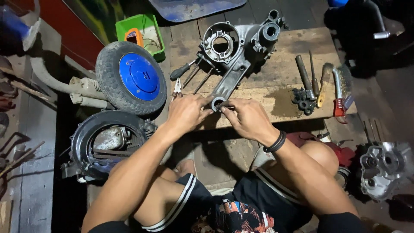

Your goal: The person cleans the inside of a cylindrical metal engine part using a wire brush and a screwdriver. They scrub the interior surface repeatedly and scrape the edges to remove residue.

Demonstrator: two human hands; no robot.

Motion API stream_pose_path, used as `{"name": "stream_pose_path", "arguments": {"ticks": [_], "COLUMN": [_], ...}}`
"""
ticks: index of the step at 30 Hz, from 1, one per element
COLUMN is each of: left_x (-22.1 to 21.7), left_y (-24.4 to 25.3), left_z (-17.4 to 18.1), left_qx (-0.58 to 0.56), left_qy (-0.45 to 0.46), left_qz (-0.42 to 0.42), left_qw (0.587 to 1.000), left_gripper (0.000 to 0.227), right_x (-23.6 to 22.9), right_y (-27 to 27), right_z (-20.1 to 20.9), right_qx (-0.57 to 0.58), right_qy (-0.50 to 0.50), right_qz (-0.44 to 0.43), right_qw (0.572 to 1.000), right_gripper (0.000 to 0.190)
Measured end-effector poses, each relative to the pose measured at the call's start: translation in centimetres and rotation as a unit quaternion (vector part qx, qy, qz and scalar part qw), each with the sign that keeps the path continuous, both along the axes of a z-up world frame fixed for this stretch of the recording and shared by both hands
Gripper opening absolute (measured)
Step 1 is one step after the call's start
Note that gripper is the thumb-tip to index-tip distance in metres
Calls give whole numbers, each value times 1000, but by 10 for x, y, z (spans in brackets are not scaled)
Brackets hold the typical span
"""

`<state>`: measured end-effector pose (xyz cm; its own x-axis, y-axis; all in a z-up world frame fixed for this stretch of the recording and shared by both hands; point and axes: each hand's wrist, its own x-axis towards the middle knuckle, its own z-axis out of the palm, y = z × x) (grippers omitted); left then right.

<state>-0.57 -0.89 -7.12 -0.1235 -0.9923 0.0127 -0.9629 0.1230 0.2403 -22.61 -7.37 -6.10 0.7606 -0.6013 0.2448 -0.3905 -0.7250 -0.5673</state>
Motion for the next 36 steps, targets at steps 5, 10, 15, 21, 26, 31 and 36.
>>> {"name": "stream_pose_path", "arguments": {"ticks": [5,10,15,21,26,31,36], "left_x": [1,1,-7,6,12,25,23], "left_y": [1,-1,4,3,15,17,9], "left_z": [0,13,33,4,13,-1,42], "left_qx": [9,-11,7,-56,-58,-35,-13], "left_qy": [7,4,-25,6,3,-41,-9], "left_qz": [4,-6,4,2,24,33,40], "left_qw": [1000,1000,1000,998,998,998,999], "left_gripper": [30,31,32,33,31,23,25], "right_x": [4,14,13,-34,-77,-87,-72], "right_y": [1,-6,-1,-38,-42,-24,-17], "right_z": [-11,-9,0,3,-9,-5,17], "right_qx": [-2,-12,-8,-135,-76,-8,-9], "right_qy": [12,-7,-25,-106,-136,-130,-139], "right_qz": [17,16,12,-115,-139,-128,-115], "right_qw": [1000,1000,1000,978,978,983,984], "right_gripper": [21,21,21,11,9,16,14]}}
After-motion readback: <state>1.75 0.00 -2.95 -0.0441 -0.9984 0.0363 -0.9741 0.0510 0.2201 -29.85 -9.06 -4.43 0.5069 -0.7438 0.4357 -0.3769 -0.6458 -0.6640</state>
